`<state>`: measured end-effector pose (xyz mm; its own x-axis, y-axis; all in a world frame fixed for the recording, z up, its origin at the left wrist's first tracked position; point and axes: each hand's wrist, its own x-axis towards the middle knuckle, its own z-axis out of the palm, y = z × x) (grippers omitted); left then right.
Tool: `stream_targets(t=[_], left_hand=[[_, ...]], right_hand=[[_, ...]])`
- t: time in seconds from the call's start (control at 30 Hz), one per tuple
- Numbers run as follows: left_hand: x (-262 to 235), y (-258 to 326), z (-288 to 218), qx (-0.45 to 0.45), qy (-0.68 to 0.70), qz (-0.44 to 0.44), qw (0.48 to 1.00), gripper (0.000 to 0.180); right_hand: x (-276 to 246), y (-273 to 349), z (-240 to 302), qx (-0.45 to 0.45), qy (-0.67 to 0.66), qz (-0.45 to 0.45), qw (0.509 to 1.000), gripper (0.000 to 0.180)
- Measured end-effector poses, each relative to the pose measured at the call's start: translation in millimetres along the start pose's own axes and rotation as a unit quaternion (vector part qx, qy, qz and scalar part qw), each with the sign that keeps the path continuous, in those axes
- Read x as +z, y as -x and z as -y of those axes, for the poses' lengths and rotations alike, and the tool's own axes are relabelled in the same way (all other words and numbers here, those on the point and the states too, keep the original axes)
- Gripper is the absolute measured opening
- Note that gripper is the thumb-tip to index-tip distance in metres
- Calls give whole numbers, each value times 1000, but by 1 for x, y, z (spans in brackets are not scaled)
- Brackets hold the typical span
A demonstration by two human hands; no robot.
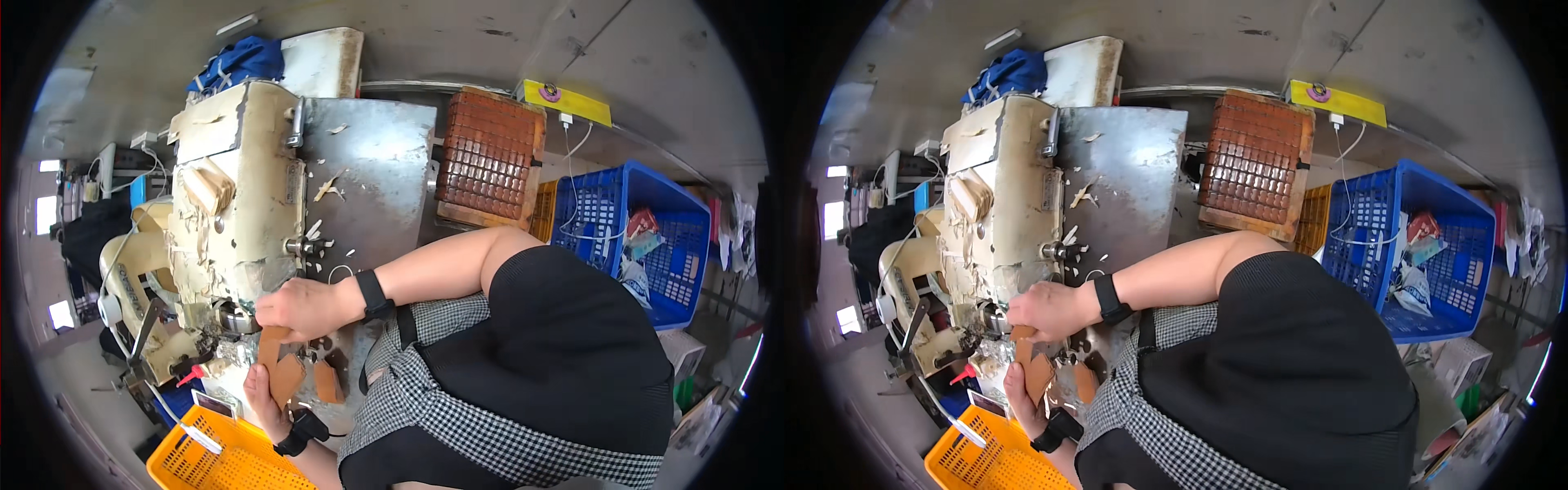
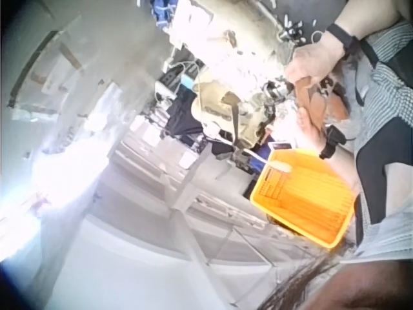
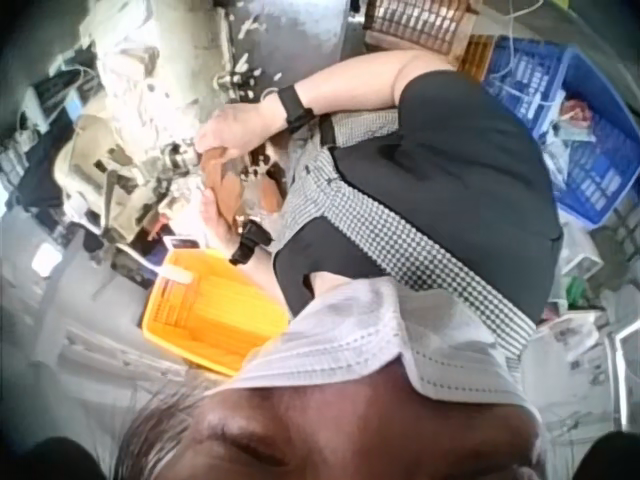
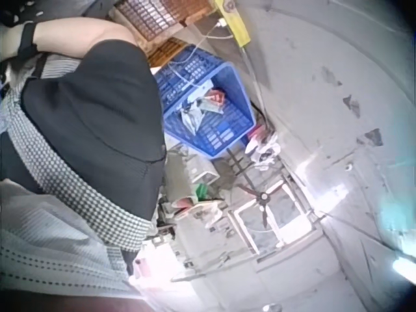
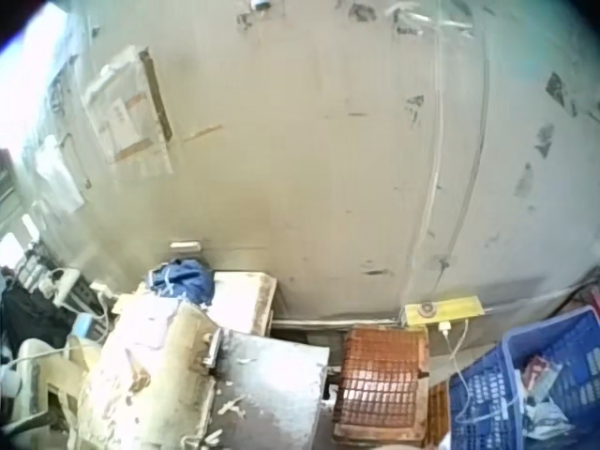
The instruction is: The recorder uses a leather skiving machine to thin the edges of leather shoe upper components, then organizes and bundles them.
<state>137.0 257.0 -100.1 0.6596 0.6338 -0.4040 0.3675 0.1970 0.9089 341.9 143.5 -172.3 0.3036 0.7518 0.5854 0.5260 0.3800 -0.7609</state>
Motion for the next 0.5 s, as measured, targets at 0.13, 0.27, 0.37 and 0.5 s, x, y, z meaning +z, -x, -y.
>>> stream_targets(t=[0.13, 0.27, 0.37, 0.5], left_hand=[[21, 6, -4, 10, -37, -153, 987, 22], [-3, -1, -12, 16, -36, -66, 997, 20], [-16, -11, -5, -15, -15, -34, 999, 21], [-32, -12, 11, -2, 31, -27, 999, 22]], right_hand=[[-8, -8, -3, -17, 30, -11, 999, 26], [-30, -25, -8, -22, 44, -37, 998, 25], [-42, -37, -12, -17, 78, -26, 996, 24], [-50, -53, -15, -50, 98, 17, 994, 25]])
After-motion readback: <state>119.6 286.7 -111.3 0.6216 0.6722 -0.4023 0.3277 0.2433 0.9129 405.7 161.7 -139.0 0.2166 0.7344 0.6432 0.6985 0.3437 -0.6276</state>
